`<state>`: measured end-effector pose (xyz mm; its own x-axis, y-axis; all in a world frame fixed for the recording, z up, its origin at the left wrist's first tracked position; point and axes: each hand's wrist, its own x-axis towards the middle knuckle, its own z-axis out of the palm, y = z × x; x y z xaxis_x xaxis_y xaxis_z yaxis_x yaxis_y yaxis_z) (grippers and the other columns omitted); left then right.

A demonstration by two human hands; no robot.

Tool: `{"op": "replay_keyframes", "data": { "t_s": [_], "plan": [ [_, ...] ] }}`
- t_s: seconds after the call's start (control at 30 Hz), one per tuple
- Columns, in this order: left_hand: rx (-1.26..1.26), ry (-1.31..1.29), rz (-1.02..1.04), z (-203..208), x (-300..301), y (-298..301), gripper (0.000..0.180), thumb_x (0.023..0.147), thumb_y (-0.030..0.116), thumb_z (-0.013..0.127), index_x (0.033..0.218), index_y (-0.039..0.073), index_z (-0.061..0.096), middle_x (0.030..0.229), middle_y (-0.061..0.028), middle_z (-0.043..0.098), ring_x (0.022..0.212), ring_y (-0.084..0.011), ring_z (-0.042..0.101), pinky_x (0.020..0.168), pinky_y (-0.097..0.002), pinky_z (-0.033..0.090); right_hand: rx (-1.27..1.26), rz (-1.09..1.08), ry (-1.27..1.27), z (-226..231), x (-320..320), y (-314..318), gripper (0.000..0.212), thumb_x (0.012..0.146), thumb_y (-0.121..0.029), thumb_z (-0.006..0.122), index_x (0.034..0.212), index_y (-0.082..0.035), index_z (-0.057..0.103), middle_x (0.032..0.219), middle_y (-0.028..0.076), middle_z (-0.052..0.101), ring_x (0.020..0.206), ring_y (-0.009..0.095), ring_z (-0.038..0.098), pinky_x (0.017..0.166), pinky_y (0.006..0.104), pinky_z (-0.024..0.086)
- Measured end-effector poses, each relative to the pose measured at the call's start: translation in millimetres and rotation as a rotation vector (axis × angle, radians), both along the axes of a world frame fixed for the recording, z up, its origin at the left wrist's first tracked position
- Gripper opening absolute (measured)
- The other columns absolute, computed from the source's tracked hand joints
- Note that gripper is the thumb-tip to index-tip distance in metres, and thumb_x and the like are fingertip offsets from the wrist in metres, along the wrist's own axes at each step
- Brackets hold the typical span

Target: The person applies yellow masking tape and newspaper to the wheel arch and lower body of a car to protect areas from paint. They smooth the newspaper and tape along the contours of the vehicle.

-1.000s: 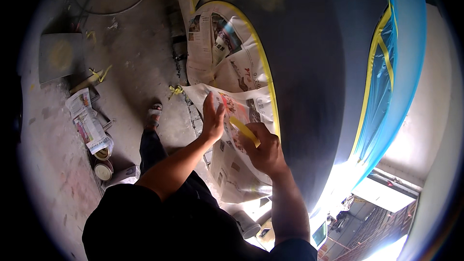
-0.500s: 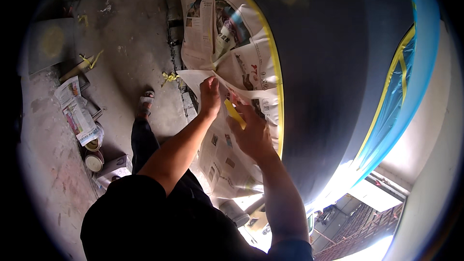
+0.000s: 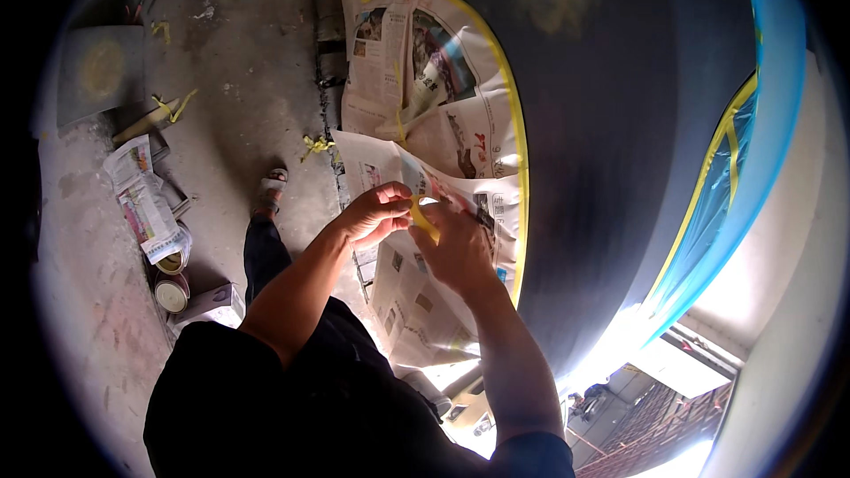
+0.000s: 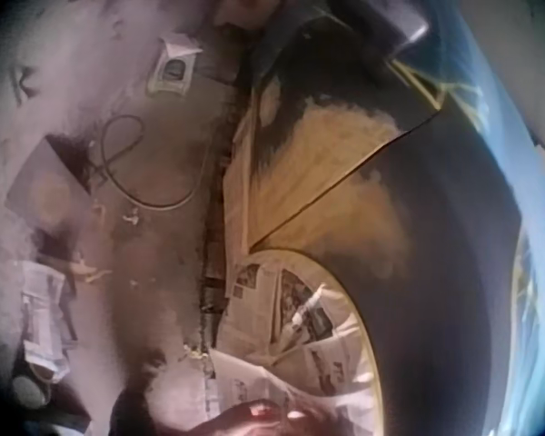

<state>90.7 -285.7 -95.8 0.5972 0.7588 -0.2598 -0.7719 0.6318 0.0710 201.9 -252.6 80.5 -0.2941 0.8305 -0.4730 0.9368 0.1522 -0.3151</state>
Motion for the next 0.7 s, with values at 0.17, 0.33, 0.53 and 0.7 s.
{"op": "replay_keyframes", "data": {
  "t_s": [0.17,0.33,0.53,0.7],
  "plan": [
    [-0.028,-0.191,0.006,-7.0,10.2,-5.0,0.019,0.087,0.022,0.076,0.097,0.014,0.062,0.098,0.0012,0.062,0.094,-0.0127,0.055,0.088,-0.0324,0.042,0.003,0.030,0.019,-1.6,0.6,-1.7,0.032,0.087,-0.025,0.070,0.111,-0.004,0.063,0.100,0.017,0.070,0.089,0.034,0.070,0.080,0.0408,0.054],
    [0.007,0.051,0.177,-32.3,37.3,-6.9,0.033,0.089,0.023,0.073,0.115,0.008,0.060,0.107,-0.0025,0.062,0.103,-0.0140,0.054,0.095,-0.0328,0.040,-0.010,0.032,0.023,9.4,-3.7,-3.5,0.035,0.086,-0.024,0.072,0.112,-0.003,0.064,0.102,0.017,0.071,0.093,0.032,0.070,0.083,0.0390,0.054],
    [-0.105,0.343,0.515,-53.2,70.5,36.1,0.021,0.095,0.021,0.067,0.107,0.005,0.063,0.130,-0.0068,0.055,0.117,-0.0167,0.049,0.108,-0.0343,0.030,-0.074,-0.191,0.007,94.4,-25.5,2.7,0.035,0.086,-0.015,0.074,0.114,0.002,0.064,0.096,0.016,0.073,0.088,0.019,0.072,0.078,0.0299,0.054],
    [-0.352,0.422,0.617,-107.1,92.1,58.2,0.010,0.096,0.015,0.063,0.099,0.007,0.059,0.111,-0.0021,0.062,0.090,-0.0091,0.051,0.084,-0.0264,0.040,-0.060,-0.151,0.077,173.3,-13.5,-1.8,0.036,0.072,-0.001,0.074,0.107,0.004,0.066,0.089,0.016,0.070,0.080,0.024,0.071,0.072,0.0314,0.056]
  ]
}}
